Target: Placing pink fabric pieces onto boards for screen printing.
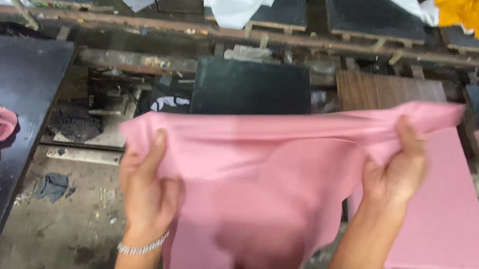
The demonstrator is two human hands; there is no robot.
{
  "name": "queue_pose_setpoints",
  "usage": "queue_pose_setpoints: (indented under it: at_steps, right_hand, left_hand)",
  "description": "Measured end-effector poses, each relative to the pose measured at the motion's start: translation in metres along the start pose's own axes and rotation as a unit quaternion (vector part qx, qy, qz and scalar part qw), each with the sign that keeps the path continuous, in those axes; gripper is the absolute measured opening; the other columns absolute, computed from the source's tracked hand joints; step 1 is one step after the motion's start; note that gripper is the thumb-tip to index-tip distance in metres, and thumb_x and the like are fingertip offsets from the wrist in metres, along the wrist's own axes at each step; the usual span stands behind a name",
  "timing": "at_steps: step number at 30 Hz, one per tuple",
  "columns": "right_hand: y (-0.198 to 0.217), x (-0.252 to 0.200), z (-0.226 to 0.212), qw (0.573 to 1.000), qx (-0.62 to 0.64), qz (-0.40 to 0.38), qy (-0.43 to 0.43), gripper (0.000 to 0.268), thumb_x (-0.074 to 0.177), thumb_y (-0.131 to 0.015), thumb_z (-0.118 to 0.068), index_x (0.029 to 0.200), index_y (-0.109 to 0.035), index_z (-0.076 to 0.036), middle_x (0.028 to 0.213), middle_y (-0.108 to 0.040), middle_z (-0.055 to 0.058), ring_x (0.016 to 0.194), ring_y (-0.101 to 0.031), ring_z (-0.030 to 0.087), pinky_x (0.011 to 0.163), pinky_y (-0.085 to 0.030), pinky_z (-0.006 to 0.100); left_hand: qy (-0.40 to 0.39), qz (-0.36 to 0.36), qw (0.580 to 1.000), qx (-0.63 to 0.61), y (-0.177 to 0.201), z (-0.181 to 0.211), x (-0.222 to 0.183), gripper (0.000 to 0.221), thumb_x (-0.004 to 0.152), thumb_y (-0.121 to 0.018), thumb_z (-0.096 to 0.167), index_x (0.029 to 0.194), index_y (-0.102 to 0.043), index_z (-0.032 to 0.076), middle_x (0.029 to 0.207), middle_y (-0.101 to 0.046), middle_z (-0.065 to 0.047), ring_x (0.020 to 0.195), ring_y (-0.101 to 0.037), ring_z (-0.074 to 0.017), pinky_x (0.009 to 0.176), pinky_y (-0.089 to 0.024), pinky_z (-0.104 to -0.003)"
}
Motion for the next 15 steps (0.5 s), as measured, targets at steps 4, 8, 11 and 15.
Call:
queue_pose_setpoints:
  at_steps: [4, 8, 11, 15]
  right_hand:
    - [0.007, 0.116, 0.157, 0.964, 0.032, 0.028, -0.263, 0.018, 0.087, -0.079, -0.005, 0.102, -0.071, 0.001, 0.096, -0.073, 0.011, 0.099, -0.073, 0.027, 0.096, -0.059, 0.046]
    - [-0.018, 0.241, 0.205, 0.963, -0.052, 0.028, -0.263, 0.035, 0.090, -0.082, -0.025, 0.110, -0.068, 0.000, 0.100, -0.063, 0.014, 0.107, -0.069, 0.031, 0.091, -0.054, 0.058]
    - [-0.112, 0.247, 0.119, 0.981, 0.057, -0.091, -0.160, 0.014, 0.101, -0.063, -0.017, 0.091, -0.066, -0.009, 0.086, -0.075, 0.006, 0.086, -0.082, 0.024, 0.081, -0.072, 0.042]
    - [-0.096, 0.224, 0.086, 0.992, 0.001, -0.114, -0.059, 0.006, 0.100, -0.072, -0.019, 0.097, -0.067, -0.018, 0.091, -0.076, 0.002, 0.091, -0.082, 0.018, 0.090, -0.074, 0.037]
  left_hand:
    - [-0.016, -0.028, 0.926, 0.376, -0.052, -0.034, 0.082, 0.042, 0.095, -0.067, 0.009, 0.135, -0.063, 0.000, 0.135, -0.059, -0.034, 0.136, -0.052, -0.0388, 0.117, -0.042, -0.050]
    - [-0.017, -0.065, 0.974, 0.216, -0.122, -0.037, 0.162, 0.042, 0.095, -0.065, 0.003, 0.137, -0.061, 0.001, 0.131, -0.063, -0.028, 0.128, -0.059, -0.0356, 0.111, -0.050, -0.048]
    - [-0.041, -0.138, 0.989, -0.041, -0.166, -0.016, 0.205, 0.044, 0.096, -0.063, -0.007, 0.138, -0.057, 0.002, 0.124, -0.070, -0.019, 0.115, -0.071, -0.0312, 0.101, -0.062, -0.045]
    - [-0.098, -0.156, 0.983, -0.010, -0.165, 0.009, 0.177, 0.052, 0.097, -0.070, -0.002, 0.144, -0.051, 0.005, 0.131, -0.067, -0.021, 0.113, -0.073, -0.0268, 0.100, -0.067, -0.043]
Point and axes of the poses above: each hand's wrist, its own x-axis towards the middle knuckle, its own y-axis out of the back of the hand, z = x × y, the point moved 10 cm from there along x, towards the middle knuckle
